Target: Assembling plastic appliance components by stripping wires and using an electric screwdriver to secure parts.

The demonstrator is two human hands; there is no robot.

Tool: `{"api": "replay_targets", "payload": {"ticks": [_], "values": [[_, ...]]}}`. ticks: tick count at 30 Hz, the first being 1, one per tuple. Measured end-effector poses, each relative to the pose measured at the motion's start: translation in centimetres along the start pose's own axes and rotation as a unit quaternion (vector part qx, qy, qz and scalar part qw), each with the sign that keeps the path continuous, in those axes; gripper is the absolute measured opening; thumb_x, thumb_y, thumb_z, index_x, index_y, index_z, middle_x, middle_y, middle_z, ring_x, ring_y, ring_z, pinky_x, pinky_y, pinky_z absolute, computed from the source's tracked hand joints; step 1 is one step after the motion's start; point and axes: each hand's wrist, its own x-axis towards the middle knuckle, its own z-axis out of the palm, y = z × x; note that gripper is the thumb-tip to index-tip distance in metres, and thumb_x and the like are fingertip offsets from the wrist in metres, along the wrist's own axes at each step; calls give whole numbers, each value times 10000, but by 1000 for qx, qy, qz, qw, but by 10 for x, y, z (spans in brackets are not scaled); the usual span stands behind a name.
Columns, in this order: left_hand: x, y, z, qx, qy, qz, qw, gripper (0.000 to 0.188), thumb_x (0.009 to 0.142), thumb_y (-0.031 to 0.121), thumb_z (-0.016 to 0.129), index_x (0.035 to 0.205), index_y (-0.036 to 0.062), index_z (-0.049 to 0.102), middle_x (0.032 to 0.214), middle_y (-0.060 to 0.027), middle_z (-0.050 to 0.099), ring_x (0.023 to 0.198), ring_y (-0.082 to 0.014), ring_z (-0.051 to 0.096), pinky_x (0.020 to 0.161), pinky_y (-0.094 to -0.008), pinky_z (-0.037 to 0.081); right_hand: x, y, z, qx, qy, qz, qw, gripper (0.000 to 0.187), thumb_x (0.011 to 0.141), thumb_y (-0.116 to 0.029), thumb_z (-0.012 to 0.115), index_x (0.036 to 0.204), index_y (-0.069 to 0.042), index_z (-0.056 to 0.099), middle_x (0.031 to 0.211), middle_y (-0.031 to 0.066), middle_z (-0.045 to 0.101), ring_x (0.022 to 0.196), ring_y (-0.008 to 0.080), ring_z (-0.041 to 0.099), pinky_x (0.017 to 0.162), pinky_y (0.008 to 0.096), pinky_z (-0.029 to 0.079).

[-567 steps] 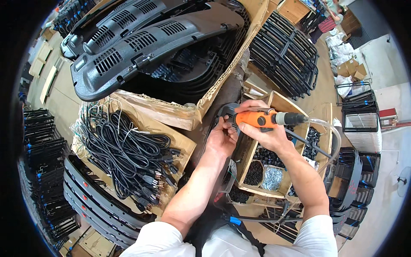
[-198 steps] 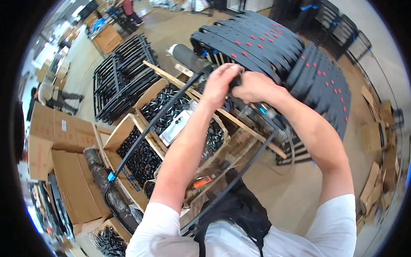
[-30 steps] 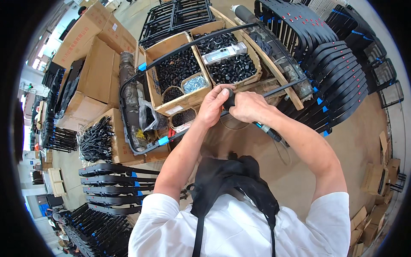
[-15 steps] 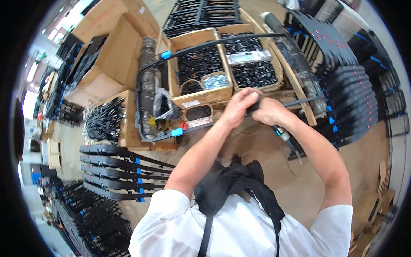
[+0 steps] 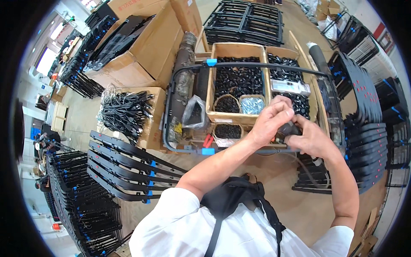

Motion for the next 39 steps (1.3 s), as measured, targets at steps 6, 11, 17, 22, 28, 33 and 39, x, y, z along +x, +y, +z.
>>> {"api": "replay_targets", "payload": {"ticks": [6,11,17,22,28,33,39], "values": [[-13,-21,-149,148,189,-248,938,608,1024,537,653,1195,-47,640,1075,-135,685,1022,-201,632,908,-364,522,100,-25,76,-208,46,-90,973,715,771,-265,813,1393,-24,555,1073,308,731,992,427,746,854,509,601],[-2,-1,-229,194,215,-378,879,762,992,634,652,1247,-83,630,1090,-173,720,957,-249,676,858,-398,552,195,-33,149,-317,16,-187,930,793,809,-289,831,1451,-24,448,1088,270,710,940,454,739,821,537,615],[25,-32,-314,380,333,-314,804,716,981,590,649,1251,-73,631,1211,-318,704,1174,-420,684,992,-466,518,310,-47,195,-303,56,-272,912,822,764,-285,874,1392,37,454,991,254,706,871,428,745,741,496,623],[45,-44,-355,400,324,-346,785,760,976,605,632,1302,-82,624,1237,-307,702,1194,-432,675,1018,-473,507,358,-53,205,-302,41,-271,913,732,765,-297,868,1295,23,477,985,256,707,865,429,745,740,491,623],[54,-51,-360,411,333,-325,784,697,980,579,646,1244,-66,648,1183,-278,725,1142,-434,691,995,-483,514,366,-58,198,-302,29,-247,920,690,782,-282,853,1273,13,469,978,253,702,888,440,740,754,497,617],[59,-52,-363,411,330,-317,788,697,979,572,648,1261,-65,638,1188,-283,724,1143,-433,692,1000,-478,514,375,-53,199,-283,23,-240,928,696,792,-282,851,1285,18,462,1018,270,707,928,442,738,791,510,610],[65,-49,-365,431,301,-356,773,751,973,624,608,1262,-69,633,1215,-317,710,1186,-459,676,1021,-502,505,384,-34,206,-217,25,-256,942,765,796,-305,849,1352,21,436,1150,290,711,1011,462,722,845,519,600]]}}
